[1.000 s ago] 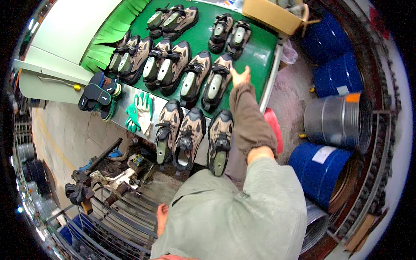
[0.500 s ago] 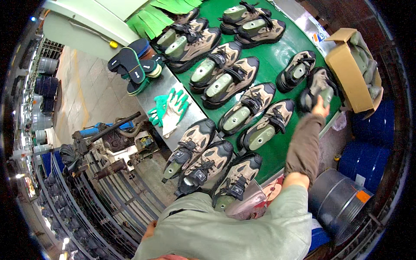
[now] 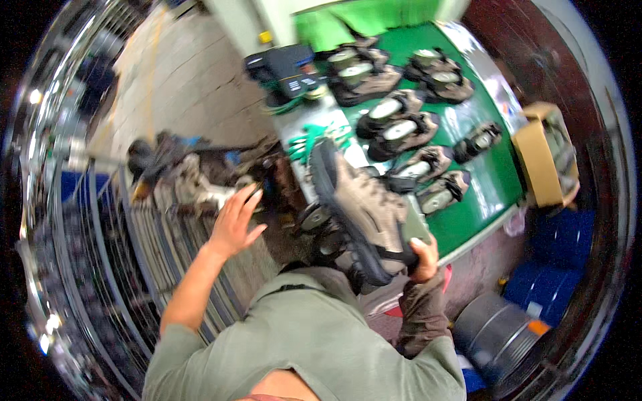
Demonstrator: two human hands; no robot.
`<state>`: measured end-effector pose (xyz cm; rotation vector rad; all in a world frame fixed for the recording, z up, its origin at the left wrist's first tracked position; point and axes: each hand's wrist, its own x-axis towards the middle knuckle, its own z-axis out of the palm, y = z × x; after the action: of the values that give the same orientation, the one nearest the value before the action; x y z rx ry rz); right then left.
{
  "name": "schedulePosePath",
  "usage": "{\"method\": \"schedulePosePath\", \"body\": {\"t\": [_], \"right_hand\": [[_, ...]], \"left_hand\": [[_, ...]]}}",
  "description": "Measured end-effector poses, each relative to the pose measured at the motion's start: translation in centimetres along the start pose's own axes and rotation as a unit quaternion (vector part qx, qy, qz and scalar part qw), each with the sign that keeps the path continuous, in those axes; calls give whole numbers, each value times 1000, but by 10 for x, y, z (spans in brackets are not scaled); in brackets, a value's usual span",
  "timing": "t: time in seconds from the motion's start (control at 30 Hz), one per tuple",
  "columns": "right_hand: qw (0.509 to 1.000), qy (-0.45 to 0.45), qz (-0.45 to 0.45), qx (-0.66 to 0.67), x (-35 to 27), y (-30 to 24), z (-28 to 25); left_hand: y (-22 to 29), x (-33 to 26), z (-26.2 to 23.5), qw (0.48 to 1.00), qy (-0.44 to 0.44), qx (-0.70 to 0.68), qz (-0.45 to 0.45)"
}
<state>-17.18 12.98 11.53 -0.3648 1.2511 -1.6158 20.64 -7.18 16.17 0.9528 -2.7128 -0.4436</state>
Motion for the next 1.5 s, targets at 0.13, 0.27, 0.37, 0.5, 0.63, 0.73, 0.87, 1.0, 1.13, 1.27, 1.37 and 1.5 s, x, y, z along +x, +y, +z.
{"method": "schedulePosePath", "body": {"t": [0.13, 0.27, 0.37, 0.5, 0.63, 0.73, 0.87, 1.0, 1.13, 1.27, 1.37, 1.5], "right_hand": [[948, -276, 122, -97, -3, 34, 132], [875, -389, 208, -199, -7, 79, 241], [826, -466, 197, -250, 13, 121, 311], [772, -522, 287, -221, 38, 139, 406], [834, -458, 154, -265, 34, 160, 482], [800, -375, -196, -427, 53, 203, 502], [735, -288, -293, -539, 2, 185, 532], [725, -283, -346, -523, -10, 184, 541], [716, -282, -342, -540, -19, 189, 536], [706, -276, -365, -541, -9, 196, 536], [655, -255, -431, -565, 4, 197, 572], [592, -300, -403, -630, 15, 201, 631]], "left_hand": [[-38, -60, -32, 981, 22, 154, 119], [-71, -197, -47, 995, -79, 29, -61], [-62, -277, -32, 971, -27, 25, -237], [-51, -311, 2, 891, 112, -164, -408], [-65, -293, 14, 809, 192, -334, -444], [-88, -278, 38, 798, 203, -375, -425], [-84, -280, -10, 800, 179, -389, -419], [-90, -286, -11, 793, 179, -420, -403], [-92, -293, 3, 791, 193, -424, -396], [-100, -294, 9, 789, 203, -437, -381], [-104, -287, 5, 755, 211, -502, -366], [-117, -280, -35, 615, 211, -675, -350]]}}
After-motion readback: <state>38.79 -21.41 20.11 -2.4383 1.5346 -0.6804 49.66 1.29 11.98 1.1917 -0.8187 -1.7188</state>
